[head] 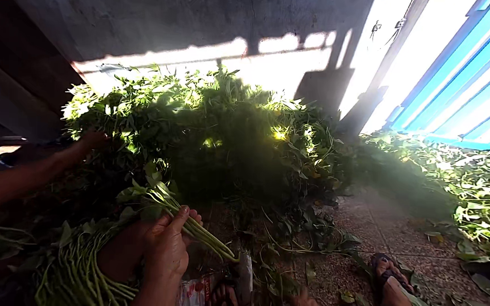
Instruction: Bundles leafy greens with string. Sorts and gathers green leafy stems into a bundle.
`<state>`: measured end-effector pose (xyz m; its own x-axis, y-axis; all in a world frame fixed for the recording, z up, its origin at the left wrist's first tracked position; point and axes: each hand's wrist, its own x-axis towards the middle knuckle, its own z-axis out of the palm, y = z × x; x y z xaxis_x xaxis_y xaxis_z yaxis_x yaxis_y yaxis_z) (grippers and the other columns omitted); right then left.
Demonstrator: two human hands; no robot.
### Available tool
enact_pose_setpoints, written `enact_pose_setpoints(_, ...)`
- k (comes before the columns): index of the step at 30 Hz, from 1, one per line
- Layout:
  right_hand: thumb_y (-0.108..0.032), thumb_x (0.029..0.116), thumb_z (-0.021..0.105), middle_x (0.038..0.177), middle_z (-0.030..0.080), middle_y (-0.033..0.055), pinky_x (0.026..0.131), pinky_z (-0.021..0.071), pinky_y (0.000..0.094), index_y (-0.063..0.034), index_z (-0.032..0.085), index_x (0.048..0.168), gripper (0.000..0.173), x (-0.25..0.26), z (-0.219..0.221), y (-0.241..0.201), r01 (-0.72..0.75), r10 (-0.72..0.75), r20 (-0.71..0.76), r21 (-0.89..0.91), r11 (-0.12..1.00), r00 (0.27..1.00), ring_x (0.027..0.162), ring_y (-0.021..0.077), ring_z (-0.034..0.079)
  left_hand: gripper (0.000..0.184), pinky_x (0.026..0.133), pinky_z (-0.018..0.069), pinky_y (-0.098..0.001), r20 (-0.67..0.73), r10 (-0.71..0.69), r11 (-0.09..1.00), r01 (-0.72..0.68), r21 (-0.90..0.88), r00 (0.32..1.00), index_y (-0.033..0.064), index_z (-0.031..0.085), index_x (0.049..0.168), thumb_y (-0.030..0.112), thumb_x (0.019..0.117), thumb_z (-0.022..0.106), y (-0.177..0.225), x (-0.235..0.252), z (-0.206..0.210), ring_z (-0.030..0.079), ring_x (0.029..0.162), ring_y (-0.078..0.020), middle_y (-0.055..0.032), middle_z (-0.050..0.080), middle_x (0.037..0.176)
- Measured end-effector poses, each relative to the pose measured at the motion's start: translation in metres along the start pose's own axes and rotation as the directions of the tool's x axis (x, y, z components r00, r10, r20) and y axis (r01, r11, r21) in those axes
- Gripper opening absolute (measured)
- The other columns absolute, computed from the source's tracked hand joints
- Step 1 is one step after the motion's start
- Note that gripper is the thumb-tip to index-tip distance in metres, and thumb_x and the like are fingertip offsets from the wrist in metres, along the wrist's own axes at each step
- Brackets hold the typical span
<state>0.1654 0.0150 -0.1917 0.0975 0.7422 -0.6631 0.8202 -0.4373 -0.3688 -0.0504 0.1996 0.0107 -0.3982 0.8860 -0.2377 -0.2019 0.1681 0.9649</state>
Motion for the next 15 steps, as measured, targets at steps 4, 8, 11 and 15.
enact_pose_setpoints(4, -0.030, 0.1010, 0.062, 0.120, 0.071, 0.0196, 0.087, 0.0589, 0.0551, -0.0069, 0.065, 0.134, 0.040, 0.098, 0.026, 0.057, -0.178, 0.123, 0.136, 0.557, 0.811, 0.983, 0.102, 0.0341, 0.072, 0.016, 0.063, 0.0648, -0.0403, 0.063, -0.069, 0.997, 0.071, -0.027, 0.996, -0.0065, 0.064, 0.110, 0.007, 0.1010, 0.063, 0.000, -0.008, 0.004, 0.074, 0.071, -0.0276, -0.0183, 0.073, 0.086)
enact_pose_setpoints(8, -0.041, 0.1089, 0.046, 0.125, 0.062, 0.0227, 0.078, 0.0568, 0.0441, -0.0043, 0.042, 0.147, 0.053, 0.153, 0.016, 0.055, -0.261, 0.374, 0.332, 0.938, -0.229, 0.866, 0.096, 0.0296, 0.068, 0.015, 0.066, 0.0655, -0.0416, 0.150, -0.163, 0.986, 0.168, -0.020, 0.975, -0.0064, 0.061, 0.111, 0.007, 0.1035, 0.059, 0.000, -0.020, 0.012, 0.076, 0.075, -0.0299, -0.0195, 0.075, 0.088)
enact_pose_setpoints(11, -0.041, 0.1080, 0.049, 0.136, 0.057, 0.0201, 0.084, 0.0537, 0.0387, -0.0049, 0.040, 0.150, 0.056, 0.178, 0.009, 0.058, -0.126, 0.450, 0.344, 0.886, -0.447, 0.824, 0.106, 0.0255, 0.064, 0.015, 0.070, 0.0657, -0.0427, 0.228, -0.221, 0.975, 0.222, 0.020, 0.948, -0.0038, 0.059, 0.113, 0.009, 0.1054, 0.057, 0.000, -0.024, 0.014, 0.076, 0.076, -0.0294, -0.0178, 0.075, 0.088)
enact_pose_setpoints(15, -0.032, 0.1050, 0.056, 0.112, 0.057, 0.0121, 0.069, 0.0501, 0.0315, -0.0073, 0.049, 0.139, 0.043, 0.194, 0.000, 0.058, -0.033, 0.523, 0.367, 0.840, -0.541, 0.769, 0.084, 0.0175, 0.058, 0.013, 0.070, 0.0654, -0.0422, 0.309, -0.228, 0.974, 0.218, 0.065, 0.923, -0.0023, 0.059, 0.111, 0.009, 0.1063, 0.054, -0.003, -0.024, 0.014, 0.075, 0.073, -0.0265, -0.0153, 0.073, 0.084)
